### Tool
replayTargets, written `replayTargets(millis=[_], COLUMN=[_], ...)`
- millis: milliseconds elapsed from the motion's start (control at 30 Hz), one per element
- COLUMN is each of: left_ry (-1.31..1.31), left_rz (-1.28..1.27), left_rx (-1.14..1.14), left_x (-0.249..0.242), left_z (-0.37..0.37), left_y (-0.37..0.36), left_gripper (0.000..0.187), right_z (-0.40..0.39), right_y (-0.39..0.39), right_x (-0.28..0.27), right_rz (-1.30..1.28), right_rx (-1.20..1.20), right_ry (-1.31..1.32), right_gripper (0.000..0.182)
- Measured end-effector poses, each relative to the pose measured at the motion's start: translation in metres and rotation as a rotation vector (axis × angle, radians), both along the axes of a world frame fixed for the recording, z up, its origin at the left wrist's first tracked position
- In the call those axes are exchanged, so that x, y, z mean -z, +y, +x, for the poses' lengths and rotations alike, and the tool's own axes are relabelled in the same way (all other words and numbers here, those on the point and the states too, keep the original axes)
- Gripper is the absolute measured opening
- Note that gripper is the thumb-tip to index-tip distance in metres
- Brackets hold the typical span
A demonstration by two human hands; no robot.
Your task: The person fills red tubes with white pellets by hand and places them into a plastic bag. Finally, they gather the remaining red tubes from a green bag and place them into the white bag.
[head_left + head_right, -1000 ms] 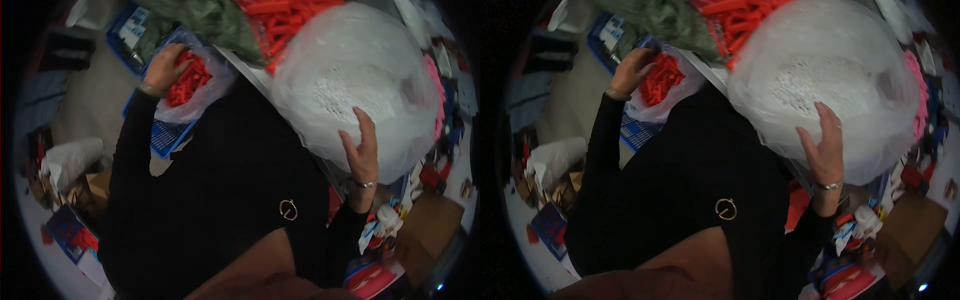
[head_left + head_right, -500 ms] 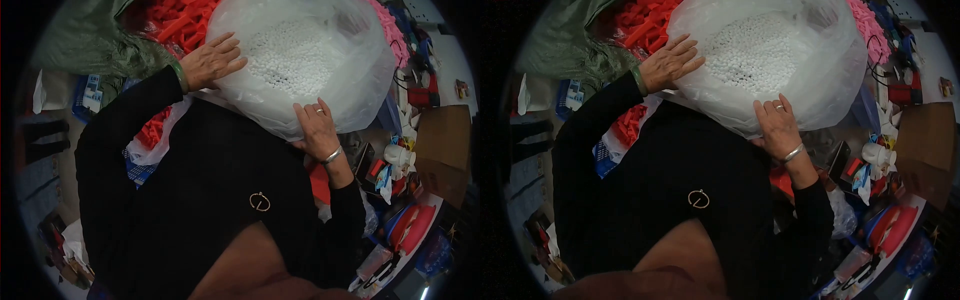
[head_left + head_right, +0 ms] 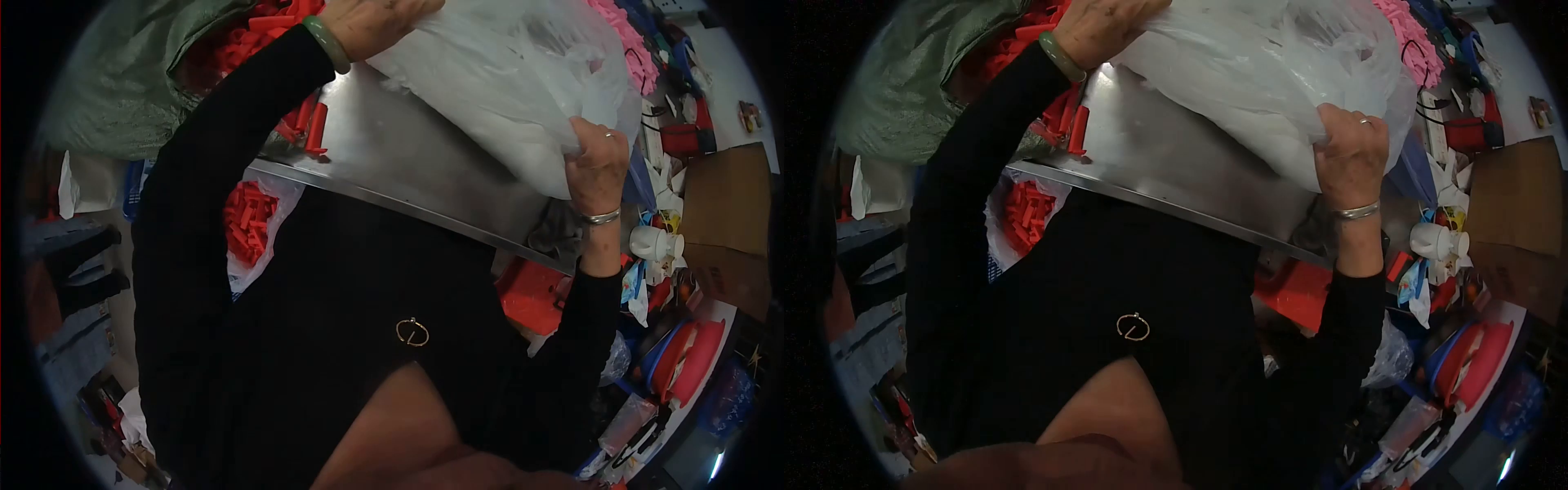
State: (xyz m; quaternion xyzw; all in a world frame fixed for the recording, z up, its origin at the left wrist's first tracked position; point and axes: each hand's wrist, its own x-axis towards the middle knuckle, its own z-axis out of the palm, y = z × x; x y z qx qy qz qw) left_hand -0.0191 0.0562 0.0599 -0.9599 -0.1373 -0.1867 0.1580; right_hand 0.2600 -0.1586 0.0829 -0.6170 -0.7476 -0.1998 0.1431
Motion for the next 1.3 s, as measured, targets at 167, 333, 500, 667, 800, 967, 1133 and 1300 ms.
replayTargets(millis=[167, 333, 500, 667, 800, 967, 1133, 1300], left_ry=[0.017, 0.267, 0.059, 0.029, 0.052, 0.098, 0.147, 0.221], left_rz=[-0.064, -0.381, -0.54, -0.071, -0.142, -0.263, -0.386, -0.539], left_rx=[0.034, 0.061, 0.25, 0.085, -0.064, -0.262, -0.471, -0.614], left_x=[-0.009, -0.03, -0.048, -0.049, -0.036, -0.001, 0.036, 0.054], left_z=[0.009, -0.003, 0.048, 0.125, 0.151, 0.167, 0.181, 0.192], left_y=[-0.008, -0.015, 0.011, 0.017, 0.039, 0.091, 0.139, 0.166], left_gripper=[0.036, 0.045, 0.067, 0.06, 0.057, 0.055, 0.052, 0.05], right_z=[0.003, -0.005, 0.003, 0.006, 0.026, 0.108, 0.147, 0.142], right_y=[-0.023, -0.033, -0.006, 0.08, 0.105, 0.103, 0.094, 0.118], right_x=[0.008, 0.012, -0.031, 0.014, 0.057, 0.033, 0.033, 0.031], right_rz=[-0.124, -0.5, -0.781, -0.115, -0.243, -0.409, -0.041, -0.023], right_rx=[-0.08, -0.019, -0.143, 0.242, 0.411, 0.663, 0.685, 0.609], right_ry=[0.183, 0.285, 0.902, 0.36, -0.044, -0.346, -0.112, -0.095], right_gripper=[0.031, 0.046, 0.071, 0.08, 0.067, 0.037, 0.085, 0.116])
